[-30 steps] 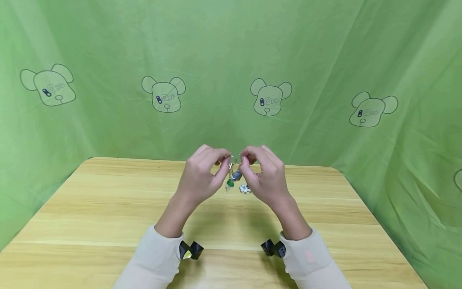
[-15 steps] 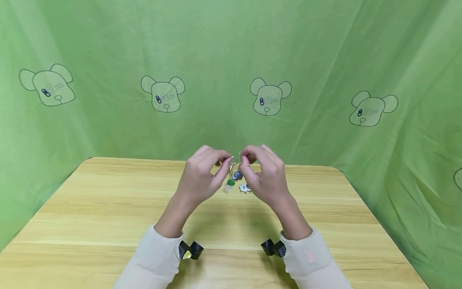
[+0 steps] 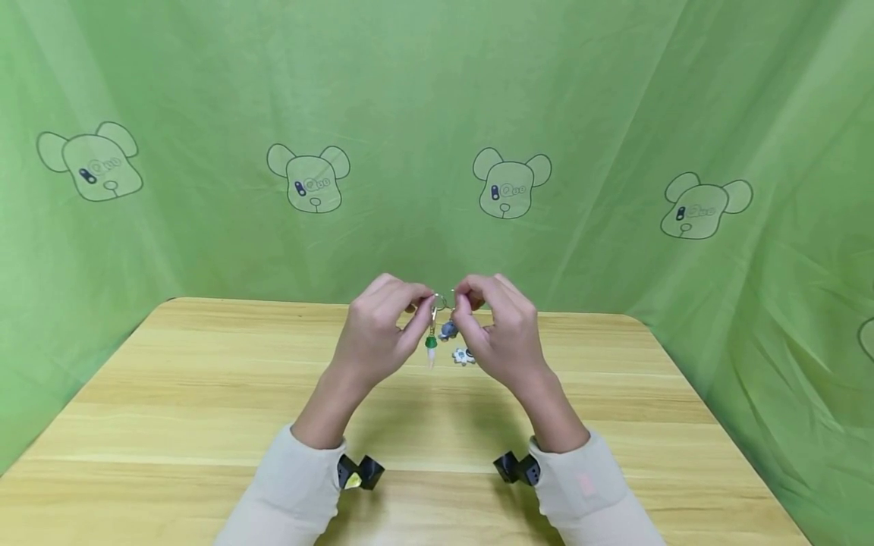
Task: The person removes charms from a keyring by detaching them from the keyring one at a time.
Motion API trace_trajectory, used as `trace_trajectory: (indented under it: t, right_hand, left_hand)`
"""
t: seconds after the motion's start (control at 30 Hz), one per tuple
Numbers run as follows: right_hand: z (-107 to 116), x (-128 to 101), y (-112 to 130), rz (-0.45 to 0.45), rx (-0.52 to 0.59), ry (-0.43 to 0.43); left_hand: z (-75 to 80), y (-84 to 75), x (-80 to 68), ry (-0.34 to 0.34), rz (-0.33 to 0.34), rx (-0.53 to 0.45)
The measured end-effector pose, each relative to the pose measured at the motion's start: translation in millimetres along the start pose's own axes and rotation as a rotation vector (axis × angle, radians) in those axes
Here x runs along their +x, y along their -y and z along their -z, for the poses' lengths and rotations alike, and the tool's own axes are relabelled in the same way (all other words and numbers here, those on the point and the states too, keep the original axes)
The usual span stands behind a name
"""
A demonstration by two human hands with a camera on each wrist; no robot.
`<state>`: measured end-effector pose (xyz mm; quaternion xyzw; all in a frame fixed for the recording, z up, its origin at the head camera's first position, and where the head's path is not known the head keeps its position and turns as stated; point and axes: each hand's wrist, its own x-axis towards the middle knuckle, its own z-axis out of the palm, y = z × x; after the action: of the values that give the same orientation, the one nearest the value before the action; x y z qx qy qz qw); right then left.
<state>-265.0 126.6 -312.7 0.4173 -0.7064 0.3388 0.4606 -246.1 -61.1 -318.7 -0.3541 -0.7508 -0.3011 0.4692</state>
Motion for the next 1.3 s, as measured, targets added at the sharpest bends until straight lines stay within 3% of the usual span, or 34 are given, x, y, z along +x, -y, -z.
trace_trajectory:
  t: [0.77,1.07,1.3]
  right_hand:
    - [-2.2,-2.8,-3.9,0.003,-0.006,0.03]
    - [0.9,-1.9,-4.7,-0.044,-0.02,0.02]
    - [0.4,-2.9,-6.1,-0.059,-0.014,0.036]
  left_hand:
    - [-1.7,2.4,-1.3,-0.018,0.016,0.001]
    - [5.8,7.8,1.0,-0.114,0.045,-0.001]
    - [7.2,8.3,0.7,-0.087,0.047,0.006]
